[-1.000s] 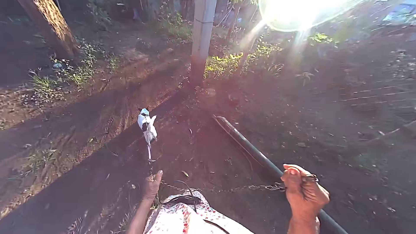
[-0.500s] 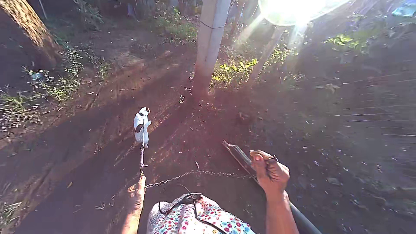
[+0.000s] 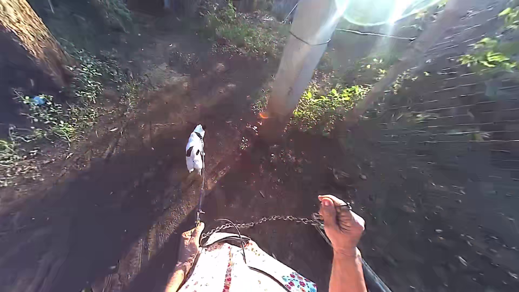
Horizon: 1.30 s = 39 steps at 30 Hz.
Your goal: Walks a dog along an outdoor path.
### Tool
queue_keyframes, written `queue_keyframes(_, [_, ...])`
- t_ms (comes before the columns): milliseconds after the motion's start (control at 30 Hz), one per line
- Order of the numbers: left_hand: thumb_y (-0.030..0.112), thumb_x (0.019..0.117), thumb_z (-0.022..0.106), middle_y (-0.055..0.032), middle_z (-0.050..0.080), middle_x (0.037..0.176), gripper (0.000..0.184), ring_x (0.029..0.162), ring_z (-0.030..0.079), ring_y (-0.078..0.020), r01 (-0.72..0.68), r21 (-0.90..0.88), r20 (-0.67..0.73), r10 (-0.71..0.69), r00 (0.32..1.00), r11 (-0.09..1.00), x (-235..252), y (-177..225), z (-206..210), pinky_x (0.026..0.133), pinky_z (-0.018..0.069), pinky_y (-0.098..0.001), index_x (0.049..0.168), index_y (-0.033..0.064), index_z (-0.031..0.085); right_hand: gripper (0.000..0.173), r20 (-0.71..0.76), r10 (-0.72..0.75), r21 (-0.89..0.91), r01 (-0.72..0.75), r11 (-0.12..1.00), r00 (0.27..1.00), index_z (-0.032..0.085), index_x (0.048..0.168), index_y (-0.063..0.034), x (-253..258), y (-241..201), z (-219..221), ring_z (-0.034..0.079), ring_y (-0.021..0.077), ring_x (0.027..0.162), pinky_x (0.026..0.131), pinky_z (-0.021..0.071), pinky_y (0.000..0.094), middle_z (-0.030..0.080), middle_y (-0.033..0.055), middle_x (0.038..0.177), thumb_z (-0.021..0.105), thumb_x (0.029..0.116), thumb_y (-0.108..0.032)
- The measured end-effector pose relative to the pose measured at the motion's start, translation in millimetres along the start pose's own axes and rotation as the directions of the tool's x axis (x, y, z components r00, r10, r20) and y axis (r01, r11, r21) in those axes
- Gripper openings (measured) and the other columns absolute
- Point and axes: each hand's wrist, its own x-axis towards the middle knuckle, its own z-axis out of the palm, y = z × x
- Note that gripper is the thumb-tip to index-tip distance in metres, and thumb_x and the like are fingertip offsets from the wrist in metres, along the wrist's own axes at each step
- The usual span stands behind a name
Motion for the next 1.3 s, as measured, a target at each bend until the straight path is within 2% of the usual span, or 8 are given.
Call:
queue_keyframes(200, [0.022, 0.1069, 0.052, -0.01, 0.058, 0.082, 0.038, 0.075, 0.052, -0.0108, -0.009, -0.164, -0.23, -0.029, 0.973, 0.986, 181, 64, -50, 0.078, 0.0491, -0.0323, 0.096, -0.0135, 0.062, 0.03, -0.037, 0.069, -0.01, -0.07, 0.998, 0.997, 0.067, 0.096, 0.0107, 90, 64, 115, 0.056, -0.0133, 0.067, 0.067, 0.0471, 0.0058, 0.066, 0.0003, 0.074, 0.054, 0.1049, -0.015])
queue_keyframes(300, [0.022, 0.1043, 0.053, 0.0094, 0.05, 0.063, 0.028, 0.054, 0.047, 0.0028, -0.08, -0.284, -0.359, -0.028, 0.933, 0.956, 261, 80, -41, 0.056, 0.0456, -0.0175, 0.081, 0.007, 0.057, 0.033, 0.031, 0.046, -0.045, -0.045, 0.998, 0.998, 0.067, 0.096, 0.0129, 132, 113, 176, 0.058, -0.0066, 0.065, 0.066, 0.0487, 0.0094, 0.066, 0.0099, 0.072, 0.054, 0.1049, -0.016])
queue_keyframes(433, [0.016, 0.1073, 0.051, -0.0034, 0.054, 0.082, 0.03, 0.07, 0.048, -0.0018, -0.022, -0.321, -0.27, -0.069, 0.96, 0.947, 350, 130, 12, 0.068, 0.0447, -0.0203, 0.106, -0.0129, 0.059, 0.033, 0.022, 0.046, -0.056, -0.044, 0.997, 0.999, 0.067, 0.096, 0.0109, 205, 184, 251, 0.057, -0.0083, 0.063, 0.065, 0.0476, 0.0077, 0.064, 0.0072, 0.069, 0.054, 0.1048, -0.018])
queue_keyframes(600, [0.015, 0.1043, 0.05, 0.0115, 0.044, 0.058, 0.031, 0.05, 0.042, 0.0028, -0.101, -0.355, -0.281, -0.003, 0.96, 0.929, 498, 205, 36, 0.053, 0.0402, -0.0155, 0.074, 0.0106, 0.053, 0.034, 0.072, 0.046, -0.1, -0.039, 0.994, 0.996, 0.067, 0.094, 0.0102, 309, 240, 326, 0.057, -0.0011, 0.058, 0.06, 0.0489, 0.0129, 0.063, 0.0106, 0.067, 0.053, 0.1052, -0.018])
queue_keyframes(833, [0.017, 0.1004, 0.054, 0.0158, 0.045, 0.055, 0.037, 0.05, 0.044, 0.0057, -0.197, -0.281, -0.184, 0.148, 0.972, 0.939, 692, 256, 46, 0.053, 0.0411, -0.0159, 0.064, 0.0168, 0.052, 0.036, 0.026, 0.059, -0.195, -0.053, 0.979, 0.998, 0.068, 0.096, 0.0057, 389, 320, 430, 0.058, 0.004, 0.054, 0.056, 0.05, 0.0177, 0.062, 0.0107, 0.064, 0.051, 0.1074, -0.023])
queue_keyframes(1000, [0.019, 0.1022, 0.057, 0.01, 0.039, 0.053, 0.046, 0.049, 0.039, 0.0022, -0.267, 0.009, -0.074, 0.267, 0.961, 0.964, 835, 301, 38, 0.053, 0.0375, -0.0207, 0.058, 0.0076, 0.05, 0.039, -0.123, 0.19, -0.318, -0.22, 0.922, 0.974, 0.068, 0.092, 0.0142, 427, 380, 534, 0.058, 0.0029, 0.055, 0.058, 0.0497, 0.0167, 0.063, 0.014, 0.065, 0.052, 0.104, -0.019])
queue_keyframes(1200, [0.02, 0.1032, 0.057, -0.0057, 0.054, 0.071, 0.037, 0.066, 0.048, -0.0046, -0.241, 0.082, -0.175, 0.252, 0.952, 0.967, 999, 384, 1, 0.069, 0.0447, -0.0272, 0.084, -0.0113, 0.062, 0.038, -0.1, 0.13, -0.351, -0.157, 0.923, 0.986, 0.067, 0.092, 0.0122, 544, 431, 632, 0.058, 0.0035, 0.056, 0.059, 0.0497, 0.0168, 0.063, 0.0146, 0.066, 0.052, 0.1046, -0.02])
queue_keyframes(1300, [0.024, 0.1022, 0.057, -0.0301, 0.068, 0.098, 0.044, 0.093, 0.065, -0.027, -0.252, 0.171, -0.172, 0.28, 0.944, 0.953, 1059, 401, 4, 0.091, 0.0503, -0.047, 0.103, -0.019, 0.066, 0.037, -0.118, 0.13, -0.313, -0.161, 0.936, 0.984, 0.067, 0.094, 0.0138, 591, 471, 672, 0.059, 0.0005, 0.06, 0.062, 0.0505, 0.0146, 0.064, 0.0145, 0.068, 0.053, 0.1055, -0.019])
